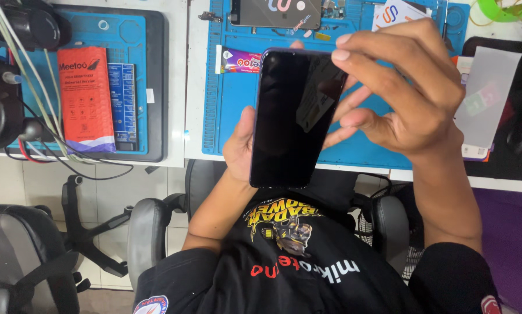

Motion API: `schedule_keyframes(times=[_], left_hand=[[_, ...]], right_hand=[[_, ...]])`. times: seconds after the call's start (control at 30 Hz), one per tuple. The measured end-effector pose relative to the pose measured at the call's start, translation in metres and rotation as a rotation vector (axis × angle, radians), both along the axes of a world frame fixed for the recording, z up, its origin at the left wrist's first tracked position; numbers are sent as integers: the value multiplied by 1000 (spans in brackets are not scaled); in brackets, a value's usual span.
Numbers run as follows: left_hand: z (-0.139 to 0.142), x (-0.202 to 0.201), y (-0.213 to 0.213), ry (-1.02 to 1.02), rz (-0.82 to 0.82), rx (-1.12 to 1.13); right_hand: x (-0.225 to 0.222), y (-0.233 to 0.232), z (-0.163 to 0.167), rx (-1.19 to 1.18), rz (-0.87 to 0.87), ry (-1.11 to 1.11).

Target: The person wipes the nozzle of an adhesive tube with a tissue and caps the tube, then picks up a smartphone from the repair mat. They wipe the phone's screen with a cloth, turn the phone over in their hands, and continue wiping the screen and edges with a tissue.

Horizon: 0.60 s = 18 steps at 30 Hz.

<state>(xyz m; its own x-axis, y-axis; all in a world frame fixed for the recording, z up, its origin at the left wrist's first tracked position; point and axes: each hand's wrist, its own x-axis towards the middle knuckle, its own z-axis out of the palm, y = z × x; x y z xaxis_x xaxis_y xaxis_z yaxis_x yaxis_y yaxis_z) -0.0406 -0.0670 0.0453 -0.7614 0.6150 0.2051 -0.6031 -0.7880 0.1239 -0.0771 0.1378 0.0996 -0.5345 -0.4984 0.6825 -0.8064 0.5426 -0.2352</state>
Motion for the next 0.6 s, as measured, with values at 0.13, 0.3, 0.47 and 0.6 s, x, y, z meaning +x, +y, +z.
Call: schedule_keyframes(times=[0.13, 0.3, 0.47, 0.6], left_hand=[[-1, 4, 1, -36, -5, -3], [-5, 8, 0, -48, -46, 47], [-12, 12, -7, -42, -97, 4], [-17, 14, -7, -69, -167, 97]], right_hand=[[0, 2, 0, 15, 30, 24], [-2, 3, 8, 66, 29, 113], [6, -1, 14, 137, 41, 156], [14, 4, 14, 86, -2, 131]])
